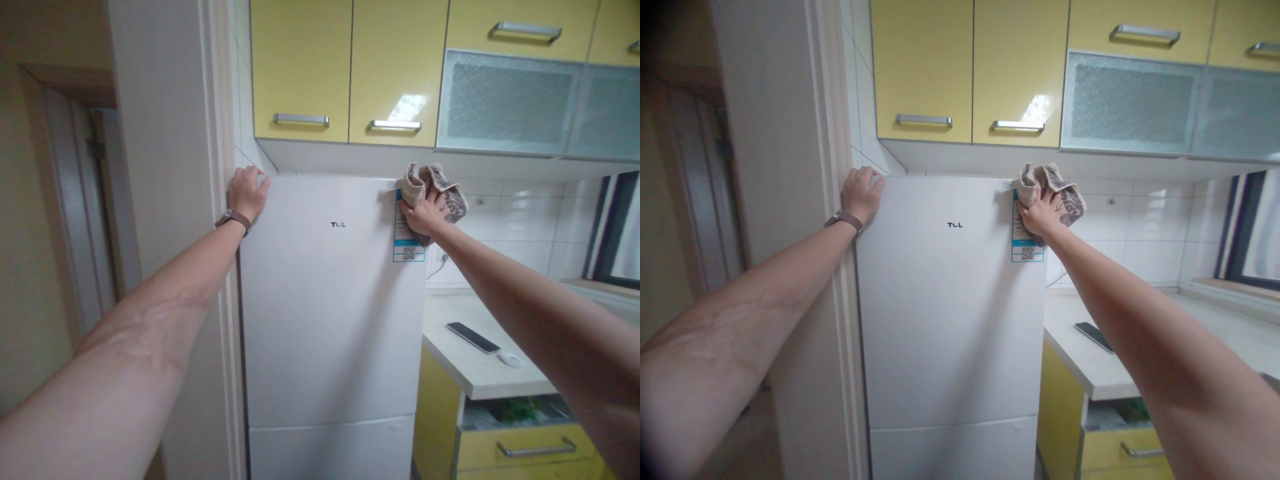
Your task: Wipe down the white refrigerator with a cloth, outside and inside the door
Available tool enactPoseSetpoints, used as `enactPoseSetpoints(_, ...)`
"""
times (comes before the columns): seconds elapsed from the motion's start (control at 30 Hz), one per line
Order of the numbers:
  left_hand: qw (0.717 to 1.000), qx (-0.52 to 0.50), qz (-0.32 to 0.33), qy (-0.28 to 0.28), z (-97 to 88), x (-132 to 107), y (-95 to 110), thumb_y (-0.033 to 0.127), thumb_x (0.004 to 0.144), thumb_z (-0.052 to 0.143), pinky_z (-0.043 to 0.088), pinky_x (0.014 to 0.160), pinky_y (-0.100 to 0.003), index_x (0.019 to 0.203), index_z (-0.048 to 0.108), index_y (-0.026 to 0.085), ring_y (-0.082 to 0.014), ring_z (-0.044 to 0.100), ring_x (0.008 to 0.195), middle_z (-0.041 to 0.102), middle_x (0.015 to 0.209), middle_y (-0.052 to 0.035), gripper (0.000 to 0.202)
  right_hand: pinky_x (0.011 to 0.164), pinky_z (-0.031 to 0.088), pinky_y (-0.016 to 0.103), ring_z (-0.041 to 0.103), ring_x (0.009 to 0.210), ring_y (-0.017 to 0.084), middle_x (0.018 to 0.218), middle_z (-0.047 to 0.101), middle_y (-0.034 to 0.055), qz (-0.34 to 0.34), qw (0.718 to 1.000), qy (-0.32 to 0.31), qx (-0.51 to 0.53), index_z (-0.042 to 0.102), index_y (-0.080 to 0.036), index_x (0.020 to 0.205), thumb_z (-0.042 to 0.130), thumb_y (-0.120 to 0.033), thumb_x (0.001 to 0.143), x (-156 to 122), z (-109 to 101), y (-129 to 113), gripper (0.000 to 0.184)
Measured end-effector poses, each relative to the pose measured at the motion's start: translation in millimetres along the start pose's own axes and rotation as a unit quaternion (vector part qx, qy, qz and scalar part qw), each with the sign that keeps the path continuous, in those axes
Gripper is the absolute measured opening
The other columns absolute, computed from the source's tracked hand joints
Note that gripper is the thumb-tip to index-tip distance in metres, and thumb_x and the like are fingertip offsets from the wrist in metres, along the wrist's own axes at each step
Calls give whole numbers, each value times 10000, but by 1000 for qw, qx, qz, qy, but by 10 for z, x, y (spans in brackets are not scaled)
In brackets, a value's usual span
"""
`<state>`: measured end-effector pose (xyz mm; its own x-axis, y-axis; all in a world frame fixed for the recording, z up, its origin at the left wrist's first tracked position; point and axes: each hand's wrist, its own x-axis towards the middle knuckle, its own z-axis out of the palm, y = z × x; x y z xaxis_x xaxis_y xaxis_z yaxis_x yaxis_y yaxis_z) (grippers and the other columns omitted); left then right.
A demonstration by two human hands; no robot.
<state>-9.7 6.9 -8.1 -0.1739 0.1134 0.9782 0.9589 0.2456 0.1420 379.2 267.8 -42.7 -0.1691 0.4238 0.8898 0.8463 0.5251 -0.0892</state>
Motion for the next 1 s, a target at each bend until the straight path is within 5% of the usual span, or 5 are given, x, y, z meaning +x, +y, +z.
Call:
enactPoseSetpoints(0.1, 1000, -9, -4, -5, -15, -13, 18, 508, 985, 419, 419, 1136, -496, 1156, 676, 279, -346, 561, 1342, 689, 1263, -116, 385, 1110, 263, 832, 205, 1525, 545, 1689, 186, 267, 26, 998, -35, 39, 152, -147, 1693, 290, -690, 998, -206, -73, -255, 892)
enactPoseSetpoints(0.47, 1000, -14, -6, -13, 8, 14, -40, 509, 994, 439, 394, 1148, -511, 1170, 673, 267, -350, 536, 1347, 677, 1275, -122, 380, 1185, 146, 763, 133, 1565, 495, 1681, 288, 218, -204, 979, -24, -5, 238, -231, 1698, 500, -556, 988, -731, 29, -1073, 823)
enactPoseSetpoints(0.7, 1000, 2, -3, -22, -6, 22, -38, 500, 987, 417, 390, 1142, -483, 1188, 658, 235, -340, 526, 1333, 670, 1288, -131, 411, 1196, 160, 636, 148, 1587, 403, 1701, 330, 136, -353, 935, -9, -6, 368, -325, 1654, 509, -533, 986, -1231, 349, -1058, 714)
enactPoseSetpoints(1.0, 999, 10, 4, -33, -63, 32, -23, 455, 1010, 352, 404, 1128, -437, 1161, 657, 178, -311, 533, 1291, 675, 1294, -139, 439, 1146, 195, 648, 197, 1561, 415, 1677, 387, 133, -272, 961, -45, 25, 490, -330, 1586, 538, -465, 954, -1708, 659, -987, 648)
